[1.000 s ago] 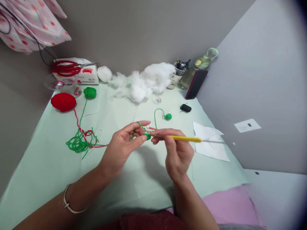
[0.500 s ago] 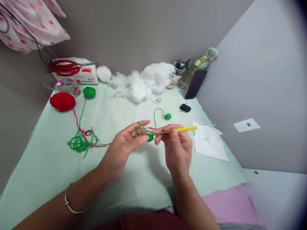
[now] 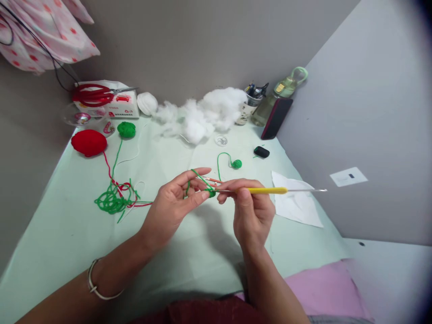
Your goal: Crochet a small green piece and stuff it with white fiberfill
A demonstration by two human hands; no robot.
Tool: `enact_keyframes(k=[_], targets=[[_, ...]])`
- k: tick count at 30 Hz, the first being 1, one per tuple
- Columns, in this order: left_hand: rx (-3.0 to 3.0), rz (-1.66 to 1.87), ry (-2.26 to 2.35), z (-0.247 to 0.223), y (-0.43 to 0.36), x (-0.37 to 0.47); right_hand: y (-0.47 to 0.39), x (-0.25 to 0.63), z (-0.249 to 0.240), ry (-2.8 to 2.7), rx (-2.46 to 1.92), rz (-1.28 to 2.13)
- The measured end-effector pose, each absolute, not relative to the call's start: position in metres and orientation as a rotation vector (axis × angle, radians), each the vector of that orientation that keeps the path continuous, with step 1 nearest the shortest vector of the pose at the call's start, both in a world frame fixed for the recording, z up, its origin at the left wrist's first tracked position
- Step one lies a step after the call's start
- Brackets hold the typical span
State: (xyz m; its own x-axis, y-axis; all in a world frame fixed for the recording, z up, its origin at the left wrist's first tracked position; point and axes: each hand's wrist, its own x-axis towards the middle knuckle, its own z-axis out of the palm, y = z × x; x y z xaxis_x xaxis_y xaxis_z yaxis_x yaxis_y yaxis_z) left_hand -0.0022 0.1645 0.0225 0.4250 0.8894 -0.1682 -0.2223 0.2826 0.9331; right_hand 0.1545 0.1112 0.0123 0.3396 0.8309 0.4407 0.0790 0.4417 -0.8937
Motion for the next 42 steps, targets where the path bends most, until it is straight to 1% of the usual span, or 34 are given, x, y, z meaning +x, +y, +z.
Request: enact_keyframes(k=[5,10,14,16,18,22,24,27,31,33,34,39,42], targets=[[1.082,0.865,0.875,0.021,0.163,-0.004,0.112,0.156,0.012,-1.259,-1.055,0.481],[1.125,0.900,0.929,0.024,0.161,-0.001,0.111,0.154,0.008,-1.530,-1.037,0.150],[0.911,0.863,0.805,0.023,0.161,0.002,0.110,0.151,0.001,-1.724,-1.155,-0.235],[0.736,0.764,0.719,0.022,0.163,0.001,0.110,0.151,0.002,-1.729,-1.167,-0.318],[0.618,0.695,0.672,0.023,0.166,-0.001,0.110,0.153,0.005,-1.617,-1.159,-0.120],[0.619,0.745,0.659,0.027,0.170,-0.003,0.114,0.156,0.015,-1.191,-1.053,0.483],[0.677,0.780,0.677,0.029,0.169,-0.002,0.116,0.155,0.016,-1.117,-1.012,0.622],[0.752,0.833,0.740,0.029,0.165,0.001,0.116,0.150,0.013,-1.180,-1.063,0.593],[0.722,0.809,0.746,0.025,0.162,0.004,0.111,0.147,0.005,-1.445,-1.143,0.200],[0.639,0.728,0.687,0.024,0.163,0.003,0.109,0.148,0.003,-1.506,-1.131,0.095],[0.594,0.698,0.659,0.024,0.164,0.002,0.109,0.150,0.004,-1.476,-1.120,0.124],[0.563,0.740,0.656,0.025,0.168,-0.001,0.115,0.155,0.013,-1.105,-1.023,0.624],[0.687,0.770,0.681,0.023,0.167,0.000,0.117,0.154,0.014,-1.134,-1.030,0.718]])
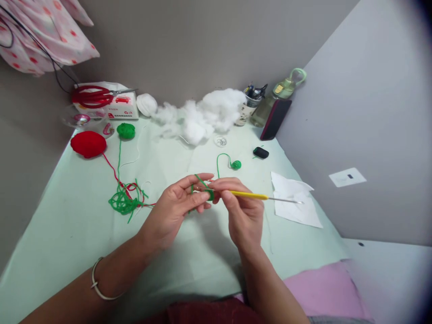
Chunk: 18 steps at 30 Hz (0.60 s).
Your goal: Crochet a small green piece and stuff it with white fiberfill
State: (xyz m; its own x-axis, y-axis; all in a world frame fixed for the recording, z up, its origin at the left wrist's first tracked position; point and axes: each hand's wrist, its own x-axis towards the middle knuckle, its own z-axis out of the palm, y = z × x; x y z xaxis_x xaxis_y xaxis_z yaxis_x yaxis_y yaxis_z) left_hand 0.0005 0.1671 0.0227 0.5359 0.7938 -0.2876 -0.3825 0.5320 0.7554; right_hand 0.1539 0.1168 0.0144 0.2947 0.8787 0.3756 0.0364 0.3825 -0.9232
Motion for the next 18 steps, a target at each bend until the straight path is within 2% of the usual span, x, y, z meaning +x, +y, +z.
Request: enact_keyframes(k=[9,18], targets=[[0.732,0.775,0.670,0.0242,0.1670,0.0000,0.1185,0.1587,0.0125,-0.972,-0.987,0.854],[0.895,0.822,0.758,0.0219,0.1652,-0.0025,0.1106,0.1521,0.0145,-1.125,-1.049,0.614]])
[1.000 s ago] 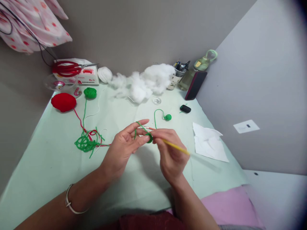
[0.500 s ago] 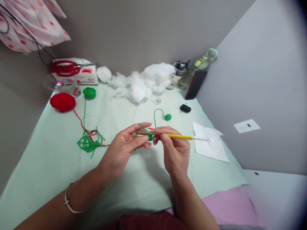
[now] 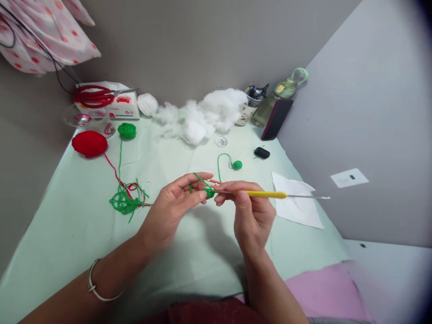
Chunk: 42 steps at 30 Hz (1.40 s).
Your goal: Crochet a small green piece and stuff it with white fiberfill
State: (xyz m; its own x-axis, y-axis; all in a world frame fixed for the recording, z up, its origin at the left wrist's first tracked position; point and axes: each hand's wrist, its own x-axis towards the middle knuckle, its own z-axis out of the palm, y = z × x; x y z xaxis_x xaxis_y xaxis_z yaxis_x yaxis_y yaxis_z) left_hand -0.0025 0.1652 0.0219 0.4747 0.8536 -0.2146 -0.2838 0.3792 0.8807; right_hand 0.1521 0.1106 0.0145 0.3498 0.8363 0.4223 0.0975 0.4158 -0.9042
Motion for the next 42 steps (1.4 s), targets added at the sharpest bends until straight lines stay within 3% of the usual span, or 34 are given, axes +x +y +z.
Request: enact_keyframes(k=[9,15,20,26,42], targets=[[0.993,0.884,0.825,0.023,0.164,-0.003,0.111,0.154,0.013,-1.308,-1.082,0.427],[0.839,0.875,0.781,0.022,0.159,0.003,0.106,0.150,-0.002,-1.627,-1.203,0.012],[0.507,0.699,0.619,0.022,0.165,0.003,0.110,0.153,0.004,-1.340,-1.170,0.272],[0.671,0.767,0.647,0.026,0.168,0.000,0.119,0.156,0.010,-1.026,-0.966,0.810],[0.796,0.799,0.769,0.025,0.166,-0.001,0.116,0.153,0.011,-0.986,-0.986,0.769]])
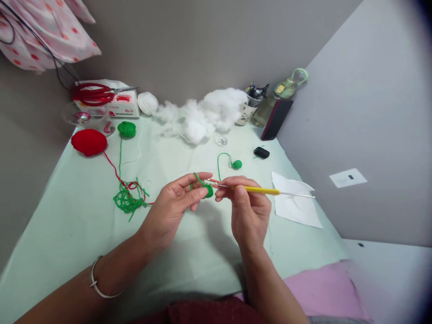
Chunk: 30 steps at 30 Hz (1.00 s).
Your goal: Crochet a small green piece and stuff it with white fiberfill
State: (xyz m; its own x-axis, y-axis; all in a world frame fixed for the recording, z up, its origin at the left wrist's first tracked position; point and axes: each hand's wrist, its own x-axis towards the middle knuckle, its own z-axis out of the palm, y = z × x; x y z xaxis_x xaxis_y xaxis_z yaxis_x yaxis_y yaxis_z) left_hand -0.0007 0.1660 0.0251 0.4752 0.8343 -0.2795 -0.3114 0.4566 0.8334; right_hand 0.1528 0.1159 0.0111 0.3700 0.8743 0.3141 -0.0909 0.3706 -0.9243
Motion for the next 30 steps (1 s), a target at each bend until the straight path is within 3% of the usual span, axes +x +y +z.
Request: enact_keyframes(k=[30], targets=[[0.822,0.769,0.725,0.0235,0.1660,0.0014,0.1174,0.1509,0.0090,-1.154,-1.035,0.623]])
